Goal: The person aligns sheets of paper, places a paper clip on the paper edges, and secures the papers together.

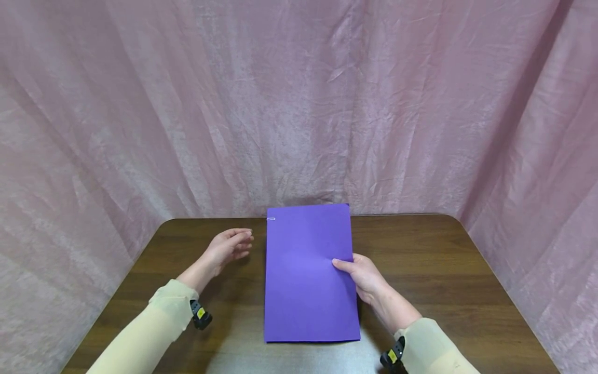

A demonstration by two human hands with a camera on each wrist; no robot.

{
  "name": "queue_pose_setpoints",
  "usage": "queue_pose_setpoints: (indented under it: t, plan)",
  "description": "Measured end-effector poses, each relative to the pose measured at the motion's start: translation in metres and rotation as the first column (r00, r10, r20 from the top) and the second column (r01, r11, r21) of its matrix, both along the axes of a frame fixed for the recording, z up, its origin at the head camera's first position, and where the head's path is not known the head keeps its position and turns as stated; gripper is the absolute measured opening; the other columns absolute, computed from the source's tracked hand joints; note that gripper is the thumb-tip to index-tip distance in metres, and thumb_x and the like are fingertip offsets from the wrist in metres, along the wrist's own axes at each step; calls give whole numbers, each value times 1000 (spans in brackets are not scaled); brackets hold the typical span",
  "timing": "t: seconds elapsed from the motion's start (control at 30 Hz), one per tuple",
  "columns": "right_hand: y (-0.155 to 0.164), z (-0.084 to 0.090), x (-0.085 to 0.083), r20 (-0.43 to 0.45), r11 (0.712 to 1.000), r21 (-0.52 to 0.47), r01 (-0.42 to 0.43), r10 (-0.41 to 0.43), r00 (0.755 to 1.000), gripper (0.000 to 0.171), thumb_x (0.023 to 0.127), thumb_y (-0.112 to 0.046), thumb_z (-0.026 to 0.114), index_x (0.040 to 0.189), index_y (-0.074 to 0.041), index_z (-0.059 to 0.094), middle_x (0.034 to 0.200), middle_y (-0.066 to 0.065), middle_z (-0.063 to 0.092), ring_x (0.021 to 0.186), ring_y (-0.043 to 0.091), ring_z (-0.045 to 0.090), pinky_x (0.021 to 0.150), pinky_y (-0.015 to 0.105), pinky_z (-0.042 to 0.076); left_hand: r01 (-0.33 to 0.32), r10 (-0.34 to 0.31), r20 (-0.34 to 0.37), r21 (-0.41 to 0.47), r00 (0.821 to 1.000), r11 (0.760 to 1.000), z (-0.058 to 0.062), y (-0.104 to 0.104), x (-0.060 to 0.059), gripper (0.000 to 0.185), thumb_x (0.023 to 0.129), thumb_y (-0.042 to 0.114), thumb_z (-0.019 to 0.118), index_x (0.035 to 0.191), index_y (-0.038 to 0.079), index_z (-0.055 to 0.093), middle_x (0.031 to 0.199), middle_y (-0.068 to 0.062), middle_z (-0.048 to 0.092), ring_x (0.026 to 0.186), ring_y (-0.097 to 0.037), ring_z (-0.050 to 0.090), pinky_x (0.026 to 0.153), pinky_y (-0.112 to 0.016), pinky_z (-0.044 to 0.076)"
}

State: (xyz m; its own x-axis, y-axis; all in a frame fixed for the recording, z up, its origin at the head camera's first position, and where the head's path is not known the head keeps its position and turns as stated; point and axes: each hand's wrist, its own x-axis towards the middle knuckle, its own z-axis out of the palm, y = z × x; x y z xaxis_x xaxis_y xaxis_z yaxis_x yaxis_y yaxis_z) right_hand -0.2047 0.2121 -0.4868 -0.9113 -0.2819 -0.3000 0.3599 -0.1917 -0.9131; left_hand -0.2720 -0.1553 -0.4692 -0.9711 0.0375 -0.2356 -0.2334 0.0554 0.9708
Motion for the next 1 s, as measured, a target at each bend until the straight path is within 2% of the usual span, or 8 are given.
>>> queue_pose_setpoints:
  t: [0.27,0.43,0.57,0.73,0.87,1.0]
  plan:
    - [0,2,0,4,1000,-3,8,-8,1000,11,102,-12,62,112,-7,62,90,5,74,82,19,72,72,36,59,50,-51,41,26,998,998,-12,6,16,35,102,22,64,129,1,62,127,-22,66,108,-32,66,97,-46,55]
    - [-1,2,0,2,1000,-6,9,-9,1000,10,102,-11,61,111,-8,63,90,5,74,82,19,72,72,36,60,109,-116,73,97,991,989,-17,16,27,48,102,26,65,137,-5,53,130,-24,65,121,-39,62,99,-48,53]
    - [-1,3,0,1,1000,-7,11,-11,1000,11,102,-11,61,112,-7,61,90,6,74,82,19,73,72,37,60,154,-167,90,138,982,978,-17,26,36,54,101,30,66,139,-6,50,129,-24,65,114,-34,66,100,-49,52]
    - [-2,3,-1,0,1000,-8,15,-15,1000,14,102,-11,61,115,-5,61,91,6,74,83,20,73,73,37,60,210,-228,93,167,969,963,-15,38,47,57,102,32,64,139,-7,45,119,-17,67,102,-23,68,93,-42,56]
    - [-3,4,-1,-2,1000,-5,15,-15,1000,15,102,-12,62,115,-4,61,91,6,74,83,20,73,73,37,60,222,-248,107,207,963,953,-16,47,52,50,102,31,63,134,-4,49,106,-9,69,95,-19,68,85,-36,57]
    - [-4,4,-1,-6,1000,-5,12,-12,1000,15,102,-11,61,116,-4,61,91,6,74,83,20,73,74,37,60,221,-253,110,237,961,946,-15,55,56,46,102,30,63,132,-3,50,105,-6,69,94,-18,68,83,-36,57]
